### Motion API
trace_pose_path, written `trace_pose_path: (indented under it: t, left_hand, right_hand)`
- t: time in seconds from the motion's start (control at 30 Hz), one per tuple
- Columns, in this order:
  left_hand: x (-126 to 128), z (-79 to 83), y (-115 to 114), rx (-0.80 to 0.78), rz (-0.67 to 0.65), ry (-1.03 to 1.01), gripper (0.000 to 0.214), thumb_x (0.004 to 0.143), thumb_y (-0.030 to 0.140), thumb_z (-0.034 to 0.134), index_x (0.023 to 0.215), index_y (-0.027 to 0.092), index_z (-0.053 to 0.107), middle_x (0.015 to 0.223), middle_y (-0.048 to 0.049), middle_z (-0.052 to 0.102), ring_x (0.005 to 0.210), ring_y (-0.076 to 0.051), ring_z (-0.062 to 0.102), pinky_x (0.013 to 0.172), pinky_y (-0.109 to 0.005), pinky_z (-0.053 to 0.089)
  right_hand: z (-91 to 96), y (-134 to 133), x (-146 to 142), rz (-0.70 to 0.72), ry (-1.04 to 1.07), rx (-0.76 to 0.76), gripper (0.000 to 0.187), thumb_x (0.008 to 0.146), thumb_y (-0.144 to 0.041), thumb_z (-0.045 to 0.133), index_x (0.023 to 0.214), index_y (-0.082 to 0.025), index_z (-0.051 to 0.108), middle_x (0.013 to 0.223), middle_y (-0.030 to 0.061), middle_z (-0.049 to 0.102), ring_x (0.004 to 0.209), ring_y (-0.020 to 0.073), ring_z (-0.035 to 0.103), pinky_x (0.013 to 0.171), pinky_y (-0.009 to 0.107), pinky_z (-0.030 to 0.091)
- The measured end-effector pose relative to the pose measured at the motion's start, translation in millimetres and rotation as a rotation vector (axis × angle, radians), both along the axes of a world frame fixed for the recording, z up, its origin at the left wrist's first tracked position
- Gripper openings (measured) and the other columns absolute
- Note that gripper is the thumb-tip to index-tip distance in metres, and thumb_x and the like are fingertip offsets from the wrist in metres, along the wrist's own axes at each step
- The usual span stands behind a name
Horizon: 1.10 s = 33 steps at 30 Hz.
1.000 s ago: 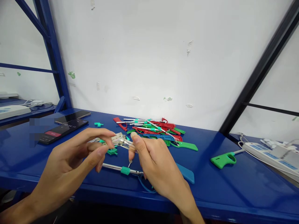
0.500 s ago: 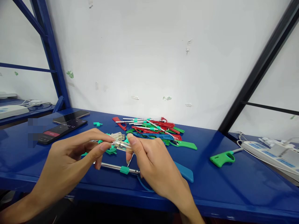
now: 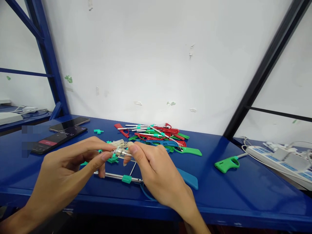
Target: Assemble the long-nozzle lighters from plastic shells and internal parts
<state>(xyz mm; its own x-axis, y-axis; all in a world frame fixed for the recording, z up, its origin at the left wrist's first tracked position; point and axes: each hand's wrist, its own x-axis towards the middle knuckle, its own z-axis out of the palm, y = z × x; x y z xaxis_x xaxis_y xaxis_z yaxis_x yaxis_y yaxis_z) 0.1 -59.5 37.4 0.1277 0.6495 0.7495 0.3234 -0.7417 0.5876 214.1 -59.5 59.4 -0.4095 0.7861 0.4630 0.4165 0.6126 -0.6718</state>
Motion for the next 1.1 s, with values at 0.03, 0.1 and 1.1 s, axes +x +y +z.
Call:
trace_pose_path:
  t: [0.03,0.1,1.1]
  left_hand:
    - [-0.7,0.4,-0.4,0.001,0.012,0.012,0.010,0.099,0.025,0.070,0.101,0.030,0.079,0.074,0.0074,0.070,0.053,-0.007,0.063,0.053,-0.022,0.047]
    - [-2.9,0.8,-0.8,0.008,0.055,0.031,0.011,0.101,0.028,0.068,0.104,0.030,0.078,0.072,0.0075,0.070,0.056,-0.008,0.064,0.058,-0.023,0.049]
    - [112.5,44.0,35.5,-0.016,-0.394,1.311,0.026,0.100,0.004,0.052,0.085,0.020,0.066,0.088,-0.0017,0.065,0.080,-0.020,0.061,0.067,-0.031,0.041]
  right_hand:
    - [1.4,-1.5,0.5,-0.006,0.010,0.001,0.051,0.114,-0.050,0.039,0.082,-0.022,0.067,0.056,-0.0080,0.037,0.050,0.0089,0.036,0.053,0.027,0.029]
    - [5.1,-5.4,4.6,-0.037,0.048,0.008,0.055,0.113,-0.052,0.040,0.076,-0.021,0.065,0.055,-0.0075,0.037,0.050,0.0092,0.037,0.053,0.027,0.029]
    - [34.2,-21.3,102.6,-0.591,0.306,0.429,0.065,0.110,-0.045,0.051,0.051,-0.023,0.041,0.049,-0.0035,0.034,0.047,0.0111,0.033,0.048,0.033,0.026]
